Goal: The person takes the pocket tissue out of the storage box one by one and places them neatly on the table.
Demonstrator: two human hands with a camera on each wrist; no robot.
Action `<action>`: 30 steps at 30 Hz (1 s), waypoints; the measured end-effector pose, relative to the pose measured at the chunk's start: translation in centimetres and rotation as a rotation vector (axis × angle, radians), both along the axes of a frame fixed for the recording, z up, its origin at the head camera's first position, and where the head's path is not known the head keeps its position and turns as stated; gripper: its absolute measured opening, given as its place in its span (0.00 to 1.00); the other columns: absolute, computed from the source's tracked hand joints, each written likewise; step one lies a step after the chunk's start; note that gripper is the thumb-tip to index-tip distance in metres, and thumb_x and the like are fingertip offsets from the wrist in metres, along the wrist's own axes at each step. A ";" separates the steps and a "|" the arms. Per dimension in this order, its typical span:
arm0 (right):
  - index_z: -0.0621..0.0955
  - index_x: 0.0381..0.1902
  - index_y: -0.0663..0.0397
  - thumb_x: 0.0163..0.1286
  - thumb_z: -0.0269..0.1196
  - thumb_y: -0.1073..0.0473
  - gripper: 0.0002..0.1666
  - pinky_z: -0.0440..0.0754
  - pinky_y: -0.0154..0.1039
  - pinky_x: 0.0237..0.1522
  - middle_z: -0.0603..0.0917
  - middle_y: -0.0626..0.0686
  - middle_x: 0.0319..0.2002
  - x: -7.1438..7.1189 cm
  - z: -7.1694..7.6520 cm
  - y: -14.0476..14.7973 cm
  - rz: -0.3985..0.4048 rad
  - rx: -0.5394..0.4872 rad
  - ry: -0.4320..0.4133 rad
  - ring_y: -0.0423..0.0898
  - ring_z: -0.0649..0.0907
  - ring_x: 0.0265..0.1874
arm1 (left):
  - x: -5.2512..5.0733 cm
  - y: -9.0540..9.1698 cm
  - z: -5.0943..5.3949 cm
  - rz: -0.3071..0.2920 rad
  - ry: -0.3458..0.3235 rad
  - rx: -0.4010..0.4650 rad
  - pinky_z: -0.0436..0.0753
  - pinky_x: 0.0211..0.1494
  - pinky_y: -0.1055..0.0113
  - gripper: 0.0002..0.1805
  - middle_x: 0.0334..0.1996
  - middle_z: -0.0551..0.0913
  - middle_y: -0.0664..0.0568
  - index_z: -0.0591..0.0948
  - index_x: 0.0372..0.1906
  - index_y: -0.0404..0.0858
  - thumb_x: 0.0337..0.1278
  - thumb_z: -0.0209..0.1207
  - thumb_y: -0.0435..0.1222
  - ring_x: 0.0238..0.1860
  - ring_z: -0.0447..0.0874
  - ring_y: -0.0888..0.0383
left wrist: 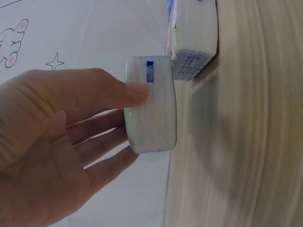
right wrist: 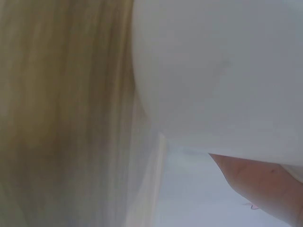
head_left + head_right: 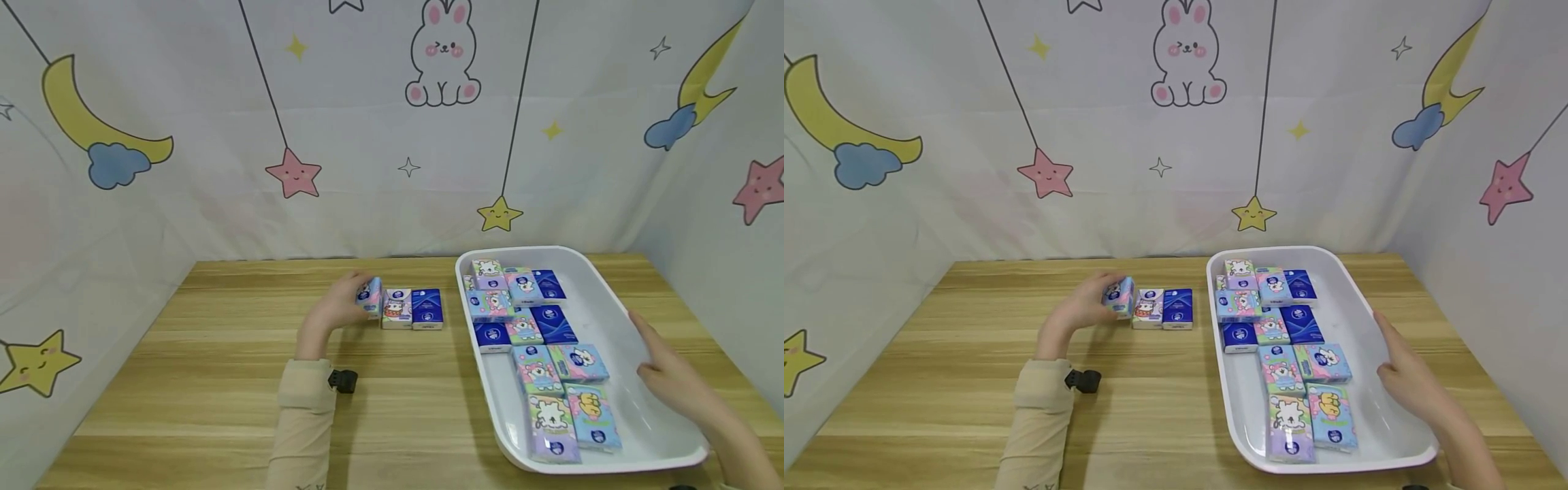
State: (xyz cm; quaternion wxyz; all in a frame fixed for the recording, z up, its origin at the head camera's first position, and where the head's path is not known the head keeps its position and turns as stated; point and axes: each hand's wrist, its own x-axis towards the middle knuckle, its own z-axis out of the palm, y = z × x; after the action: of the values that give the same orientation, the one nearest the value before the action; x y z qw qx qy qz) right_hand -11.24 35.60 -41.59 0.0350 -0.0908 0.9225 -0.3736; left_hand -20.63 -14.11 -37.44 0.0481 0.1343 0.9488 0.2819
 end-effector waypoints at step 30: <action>0.34 0.75 0.58 0.61 0.42 0.78 0.50 0.41 0.76 0.63 0.38 0.77 0.71 -0.1 0.1 0.1 -0.004 0.021 -0.009 0.83 0.49 0.65 | -0.2 0.9 -1.1 0.005 -0.094 -0.066 0.68 0.70 0.47 0.41 0.69 0.65 0.39 0.65 0.69 0.33 0.44 0.63 0.25 0.69 0.65 0.40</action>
State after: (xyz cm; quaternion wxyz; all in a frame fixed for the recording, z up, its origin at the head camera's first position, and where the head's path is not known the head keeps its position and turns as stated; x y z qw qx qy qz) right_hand -11.36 35.68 -41.45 0.0396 -0.0869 0.9263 -0.3645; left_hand -20.82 -13.22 -38.58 0.0961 0.1168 0.9546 0.2567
